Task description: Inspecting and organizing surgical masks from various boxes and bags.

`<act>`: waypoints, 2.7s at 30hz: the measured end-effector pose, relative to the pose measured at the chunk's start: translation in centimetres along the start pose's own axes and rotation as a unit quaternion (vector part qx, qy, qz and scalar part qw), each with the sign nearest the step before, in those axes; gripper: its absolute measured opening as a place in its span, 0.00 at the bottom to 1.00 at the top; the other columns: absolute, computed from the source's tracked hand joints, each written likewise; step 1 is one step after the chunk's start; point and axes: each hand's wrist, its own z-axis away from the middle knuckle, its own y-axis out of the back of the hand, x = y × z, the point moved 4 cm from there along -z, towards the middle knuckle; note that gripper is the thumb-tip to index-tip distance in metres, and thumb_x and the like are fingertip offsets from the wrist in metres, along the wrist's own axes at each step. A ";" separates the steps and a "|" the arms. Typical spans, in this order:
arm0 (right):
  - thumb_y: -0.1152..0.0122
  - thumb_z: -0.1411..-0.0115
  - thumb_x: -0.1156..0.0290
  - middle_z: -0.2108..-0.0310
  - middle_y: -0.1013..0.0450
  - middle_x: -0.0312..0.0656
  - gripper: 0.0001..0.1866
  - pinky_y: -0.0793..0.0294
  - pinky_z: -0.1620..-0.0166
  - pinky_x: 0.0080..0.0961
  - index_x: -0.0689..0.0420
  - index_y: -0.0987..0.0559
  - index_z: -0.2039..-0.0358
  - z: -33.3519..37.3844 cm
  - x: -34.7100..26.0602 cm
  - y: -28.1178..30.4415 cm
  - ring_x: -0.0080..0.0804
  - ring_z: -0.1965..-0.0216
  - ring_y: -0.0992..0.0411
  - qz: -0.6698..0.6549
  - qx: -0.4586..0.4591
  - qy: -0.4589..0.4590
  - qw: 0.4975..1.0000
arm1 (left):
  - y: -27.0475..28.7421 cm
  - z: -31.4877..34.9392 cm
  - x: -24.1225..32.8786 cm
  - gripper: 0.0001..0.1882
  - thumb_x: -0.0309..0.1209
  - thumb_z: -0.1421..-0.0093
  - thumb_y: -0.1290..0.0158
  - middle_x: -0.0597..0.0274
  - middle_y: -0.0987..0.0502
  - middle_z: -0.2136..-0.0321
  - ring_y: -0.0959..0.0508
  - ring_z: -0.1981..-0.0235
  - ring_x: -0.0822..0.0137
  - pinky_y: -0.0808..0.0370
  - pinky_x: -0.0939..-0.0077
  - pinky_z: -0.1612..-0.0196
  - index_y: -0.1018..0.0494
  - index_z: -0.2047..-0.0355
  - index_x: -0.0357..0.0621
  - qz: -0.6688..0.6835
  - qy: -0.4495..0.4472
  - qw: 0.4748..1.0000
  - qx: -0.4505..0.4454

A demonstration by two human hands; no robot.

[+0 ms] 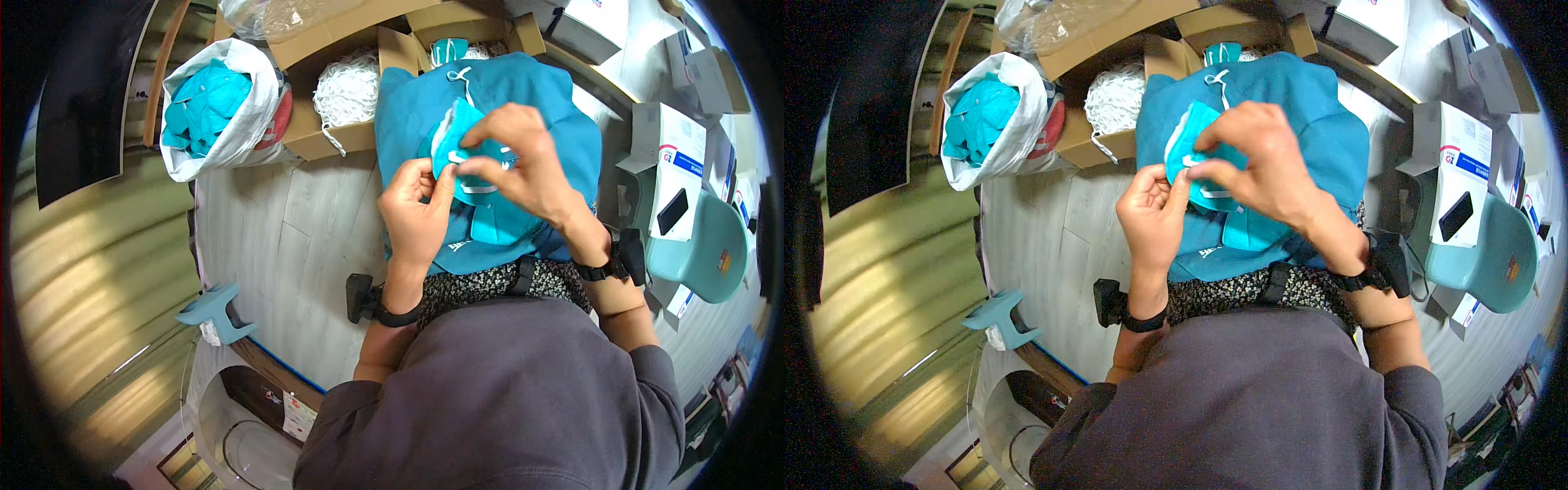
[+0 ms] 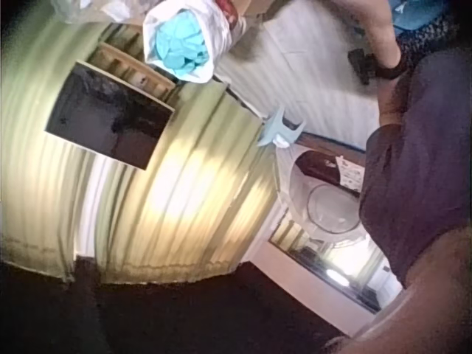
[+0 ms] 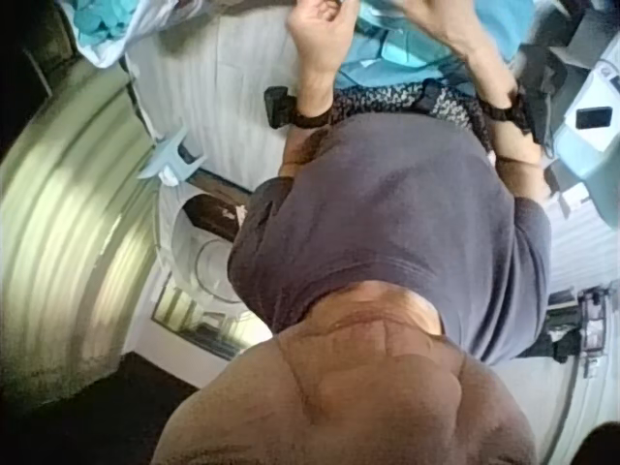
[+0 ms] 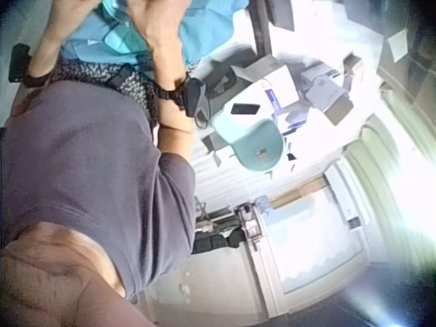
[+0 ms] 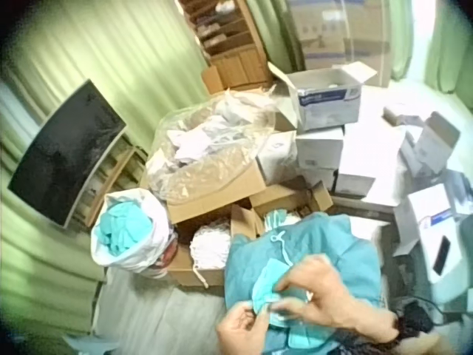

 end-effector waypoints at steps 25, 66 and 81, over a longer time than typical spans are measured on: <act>0.31 0.50 0.70 0.75 0.27 0.39 0.07 0.34 0.55 0.33 0.55 0.21 0.74 0.6 2.4 -1.7 0.38 0.67 0.29 -0.044 0.025 -0.074 0.996 | -0.1 0.5 0.5 0.11 0.18 0.40 0.44 0.59 0.23 0.66 0.23 0.71 0.75 0.24 0.81 0.71 0.33 0.60 0.33 0.171 0.021 0.983 0.055; 0.43 0.37 0.70 0.74 0.27 0.37 0.08 0.32 0.72 0.22 0.62 0.25 0.67 3.0 4.0 -1.2 0.20 0.72 0.32 -0.195 -0.067 -0.219 0.954 | -5.3 -0.7 -3.6 0.11 0.35 0.35 0.44 0.67 0.23 0.71 0.28 0.76 0.81 0.33 0.86 0.75 0.27 0.59 0.40 0.123 0.090 0.987 -0.051; 0.32 0.49 0.73 0.69 0.24 0.43 0.07 0.29 0.62 0.32 0.57 0.20 0.70 1.5 10.5 3.5 0.42 0.67 0.28 0.080 0.087 -0.138 0.983 | -2.9 1.2 -1.7 0.06 0.27 0.35 0.46 0.67 0.25 0.80 0.26 0.78 0.79 0.30 0.84 0.77 0.28 0.68 0.36 0.077 0.074 0.994 0.010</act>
